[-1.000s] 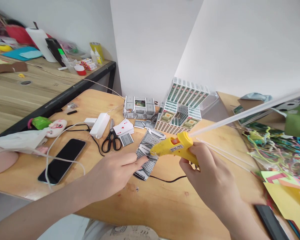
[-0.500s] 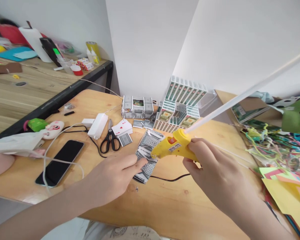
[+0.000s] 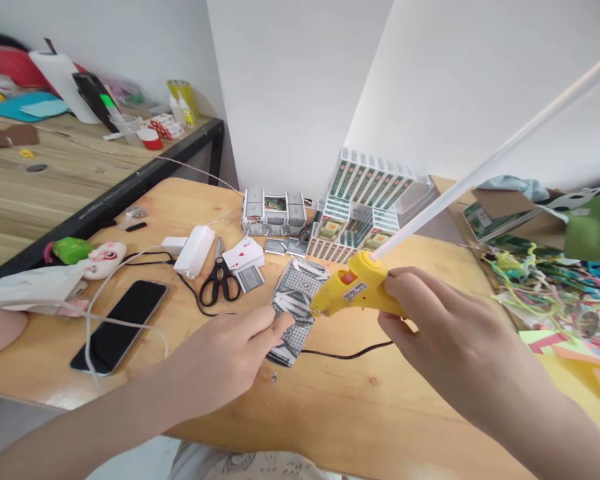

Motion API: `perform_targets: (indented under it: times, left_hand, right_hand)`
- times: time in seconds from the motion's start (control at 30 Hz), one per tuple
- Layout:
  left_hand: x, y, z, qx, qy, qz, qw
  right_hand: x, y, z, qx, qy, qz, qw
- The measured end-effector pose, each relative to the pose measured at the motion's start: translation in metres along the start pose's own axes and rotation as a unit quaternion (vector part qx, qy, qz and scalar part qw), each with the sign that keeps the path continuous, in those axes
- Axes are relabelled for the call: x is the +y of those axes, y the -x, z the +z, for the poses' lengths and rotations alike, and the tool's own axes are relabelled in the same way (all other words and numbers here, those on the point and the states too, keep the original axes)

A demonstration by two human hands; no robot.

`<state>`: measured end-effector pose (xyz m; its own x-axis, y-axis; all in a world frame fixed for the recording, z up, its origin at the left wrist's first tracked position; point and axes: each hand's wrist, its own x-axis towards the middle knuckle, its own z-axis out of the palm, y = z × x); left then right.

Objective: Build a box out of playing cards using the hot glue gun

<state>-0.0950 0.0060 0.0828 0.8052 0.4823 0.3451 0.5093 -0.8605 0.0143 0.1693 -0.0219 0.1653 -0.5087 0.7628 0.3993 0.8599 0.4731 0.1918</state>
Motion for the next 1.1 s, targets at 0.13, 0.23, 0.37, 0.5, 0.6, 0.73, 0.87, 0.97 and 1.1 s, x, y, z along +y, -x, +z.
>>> perform_targets:
  times: [0.13, 0.23, 0.37, 0.5, 0.6, 0.73, 0.87, 0.97, 1.1]
  left_hand:
    - [-0.001, 0.001, 0.001, -0.011, -0.003, -0.004, 1.000]
    - [0.000, -0.001, 0.000, -0.003, -0.008, -0.005, 1.000]
    - [0.001, -0.004, -0.001, 0.008, -0.018, -0.008, 1.000]
    - [0.001, -0.003, 0.000, 0.000, -0.028, -0.006, 1.000]
    - [0.001, -0.002, 0.000, -0.015, -0.017, -0.002, 1.000]
    - [0.002, -0.002, 0.001, -0.034, 0.001, -0.003, 0.999]
    - [0.002, -0.005, 0.002, -0.033, 0.018, -0.003, 0.999]
    - [0.002, -0.008, 0.001, -0.007, 0.019, -0.006, 1.000]
    - [0.002, -0.009, 0.000, 0.013, 0.022, -0.013, 1.000]
  right_hand:
    - [0.002, -0.001, -0.003, -0.013, 0.006, 0.003, 1.000]
    - [0.002, -0.003, -0.002, -0.013, 0.011, 0.014, 1.000]
    - [0.001, -0.005, 0.003, -0.014, 0.015, 0.012, 1.000]
    - [-0.001, -0.008, 0.006, -0.032, -0.004, 0.006, 0.999]
    - [0.001, -0.009, 0.004, -0.036, 0.007, 0.001, 0.999]
    - [0.003, -0.008, -0.002, -0.030, 0.024, -0.005, 0.999]
    - [0.001, -0.009, 0.000, -0.027, 0.015, 0.006, 0.999]
    - [-0.003, -0.014, 0.006, -0.025, -0.011, 0.020, 0.999]
    - [-0.004, -0.017, 0.010, -0.027, -0.026, 0.027, 0.999]
